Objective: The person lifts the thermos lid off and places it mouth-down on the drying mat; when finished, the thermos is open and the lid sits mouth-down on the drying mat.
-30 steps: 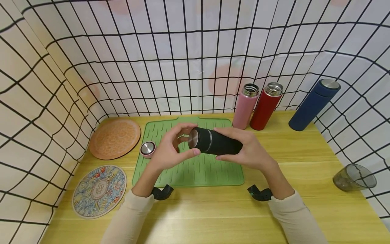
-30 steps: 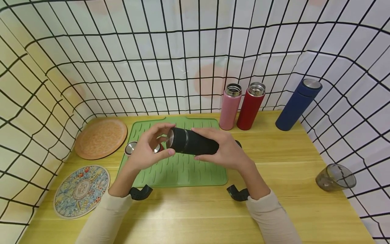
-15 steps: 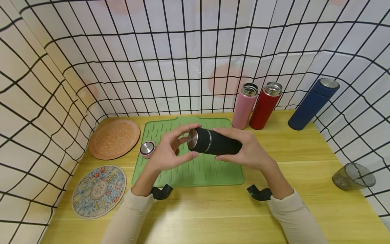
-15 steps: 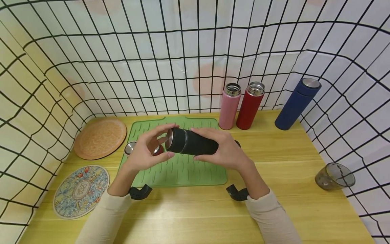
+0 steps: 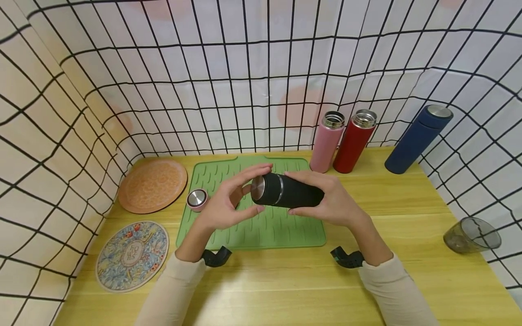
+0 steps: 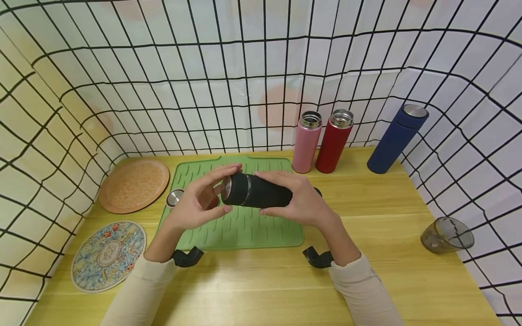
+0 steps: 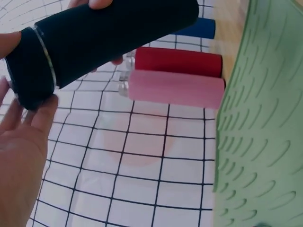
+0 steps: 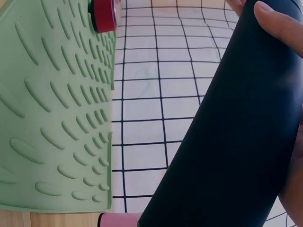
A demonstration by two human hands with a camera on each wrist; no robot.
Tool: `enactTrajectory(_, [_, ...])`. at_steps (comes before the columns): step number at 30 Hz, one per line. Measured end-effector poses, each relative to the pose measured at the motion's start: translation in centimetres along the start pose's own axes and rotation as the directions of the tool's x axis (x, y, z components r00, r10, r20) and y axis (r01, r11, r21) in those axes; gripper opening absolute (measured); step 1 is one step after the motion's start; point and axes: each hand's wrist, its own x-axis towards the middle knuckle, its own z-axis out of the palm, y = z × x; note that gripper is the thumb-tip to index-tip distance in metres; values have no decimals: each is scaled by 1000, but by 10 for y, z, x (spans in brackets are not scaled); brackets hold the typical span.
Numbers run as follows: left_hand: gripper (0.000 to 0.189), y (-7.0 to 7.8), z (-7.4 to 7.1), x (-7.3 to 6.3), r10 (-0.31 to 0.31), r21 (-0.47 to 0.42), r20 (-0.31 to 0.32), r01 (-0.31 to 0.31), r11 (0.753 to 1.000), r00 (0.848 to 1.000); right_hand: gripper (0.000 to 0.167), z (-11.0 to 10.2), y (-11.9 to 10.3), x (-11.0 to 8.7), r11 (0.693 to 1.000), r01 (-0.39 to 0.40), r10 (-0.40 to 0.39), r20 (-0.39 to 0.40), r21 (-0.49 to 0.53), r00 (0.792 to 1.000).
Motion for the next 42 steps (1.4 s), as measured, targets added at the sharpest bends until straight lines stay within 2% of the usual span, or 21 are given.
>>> enactTrajectory(2, [72,1,1,-1,-69,24,-70,71,997,995,83,0,-1,0,1000,-2,2,-2,-12,1000])
enactTrajectory(5, [61,-1,4,0,-165,95,-189,185,978,968,82,1,-2,1,998,-12,11,-8,-56,1000])
enactTrajectory(7, [63,-4,5,0,-191,134,-224,224,965,956,83,1,-2,1,997,-17,16,-13,-81,1000])
enactTrajectory(9, [69,-7,5,1,-165,149,-196,196,969,967,83,1,-2,1,996,-23,21,-19,-88,1000])
enactTrajectory(13, [83,-7,4,1,-58,109,-72,66,992,996,83,1,-1,1,999,-22,20,-29,-45,999])
enactTrajectory(16, [85,-6,3,1,0,66,-17,1,998,1000,84,-1,-1,2,1000,-11,10,-28,-13,1000])
enactTrajectory(18, [81,-6,3,1,14,37,-7,-14,999,1000,84,-2,0,1,1000,2,-2,-23,-2,1000])
enactTrajectory(22, [79,-6,2,0,0,-3,-18,0,1000,1000,84,-1,0,0,1000,11,-11,-10,2,1000])
enactTrajectory(26, [80,-6,2,-1,-41,-24,-56,40,999,998,83,-1,1,0,1000,10,-10,-12,-4,1000])
enactTrajectory(32, [75,-6,4,0,-96,-34,-120,92,995,988,83,-1,-1,1,999,4,-5,-24,-32,1000])
enactTrajectory(42, [71,-5,5,0,-130,-40,-187,125,991,974,82,-1,-1,1,998,-20,18,-34,-60,999])
